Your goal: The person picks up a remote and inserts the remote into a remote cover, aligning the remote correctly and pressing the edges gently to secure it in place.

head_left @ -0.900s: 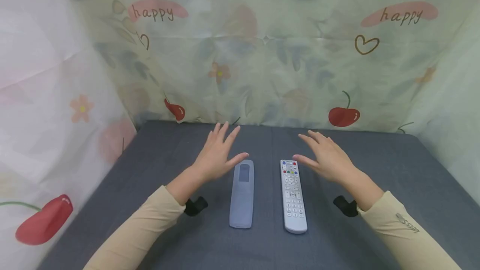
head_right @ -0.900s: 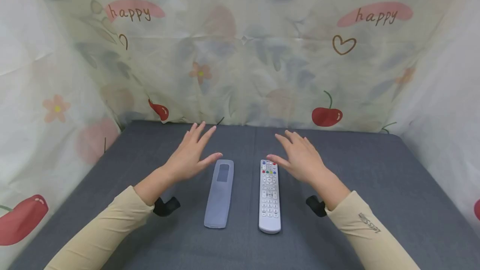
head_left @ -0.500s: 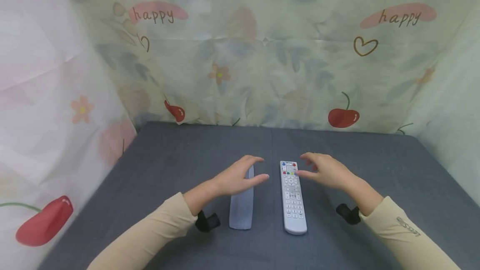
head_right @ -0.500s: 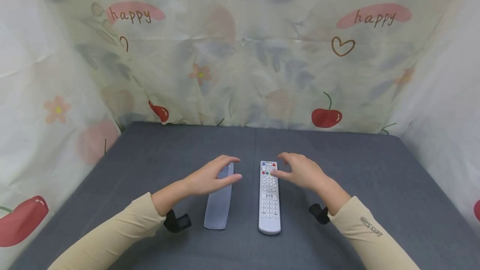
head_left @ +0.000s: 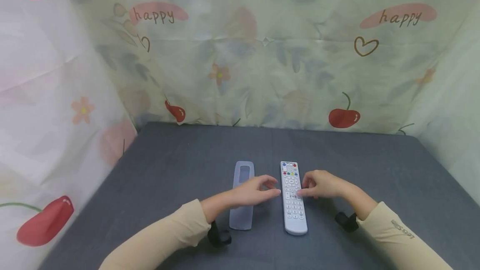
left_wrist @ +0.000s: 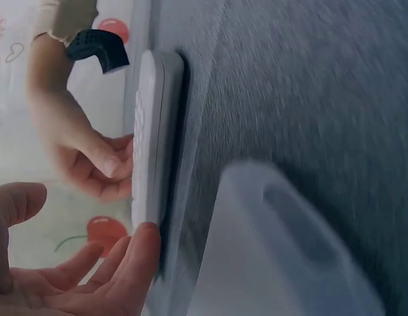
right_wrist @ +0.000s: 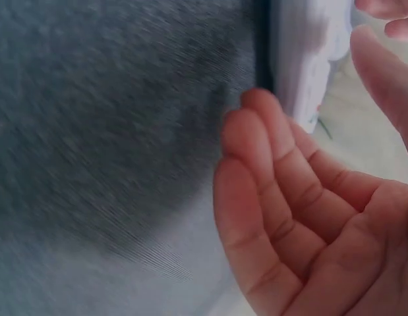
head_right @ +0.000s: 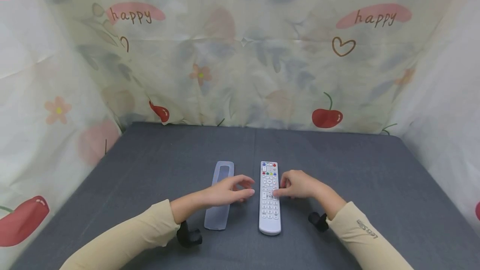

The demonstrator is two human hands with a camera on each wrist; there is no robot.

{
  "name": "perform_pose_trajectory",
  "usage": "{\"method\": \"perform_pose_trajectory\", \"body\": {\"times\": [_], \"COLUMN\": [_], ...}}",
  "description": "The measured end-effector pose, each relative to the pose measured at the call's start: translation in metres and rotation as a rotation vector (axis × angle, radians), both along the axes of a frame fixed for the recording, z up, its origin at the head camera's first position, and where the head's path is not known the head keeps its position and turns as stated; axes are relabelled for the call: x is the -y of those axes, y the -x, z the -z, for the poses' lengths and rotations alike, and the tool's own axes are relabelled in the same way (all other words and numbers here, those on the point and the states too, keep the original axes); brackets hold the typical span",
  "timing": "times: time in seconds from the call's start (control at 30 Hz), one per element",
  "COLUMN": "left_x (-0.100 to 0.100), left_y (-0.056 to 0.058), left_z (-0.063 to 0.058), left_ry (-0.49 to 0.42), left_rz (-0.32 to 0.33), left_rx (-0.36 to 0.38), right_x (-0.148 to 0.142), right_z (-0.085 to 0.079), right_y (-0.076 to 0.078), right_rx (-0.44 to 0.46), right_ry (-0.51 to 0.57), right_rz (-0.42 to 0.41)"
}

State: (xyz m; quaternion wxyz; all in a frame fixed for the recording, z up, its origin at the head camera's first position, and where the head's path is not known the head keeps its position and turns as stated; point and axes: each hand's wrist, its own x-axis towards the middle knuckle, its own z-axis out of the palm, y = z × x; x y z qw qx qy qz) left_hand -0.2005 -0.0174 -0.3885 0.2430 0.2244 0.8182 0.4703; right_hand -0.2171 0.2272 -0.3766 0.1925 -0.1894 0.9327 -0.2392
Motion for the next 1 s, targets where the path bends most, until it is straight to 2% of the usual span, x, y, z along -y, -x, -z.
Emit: {"method": "perform_pose_trajectory", "body": {"times": [0.17,0.3,0.63,1.0], "left_x": [-0.008,-0.013,-0.022,-0.024], "left_y": [-0.002,-0.004,-0.006,-0.007], "left_z": [0.007,0.01,0.016,0.016], "left_ry": [-0.112,-0.116,-0.125,-0.137], "left_rz": [-0.074,-0.105,-0.121,-0.208], "left_rx": [0.175,0.231,0.314,0.329], "right_x": [-0.001,-0.001,0.005,0.013], "right_z": [0.006,0.01,0.015,0.012], "right_y": [0.0,0.001,-0.001,-0.003], "right_rx": [0.095,0.141,0.226,0.244], "right_ry": [0.038,0.08,0.127,0.185], "right_rz": [0.004,0.009,0.078,0.061]}}
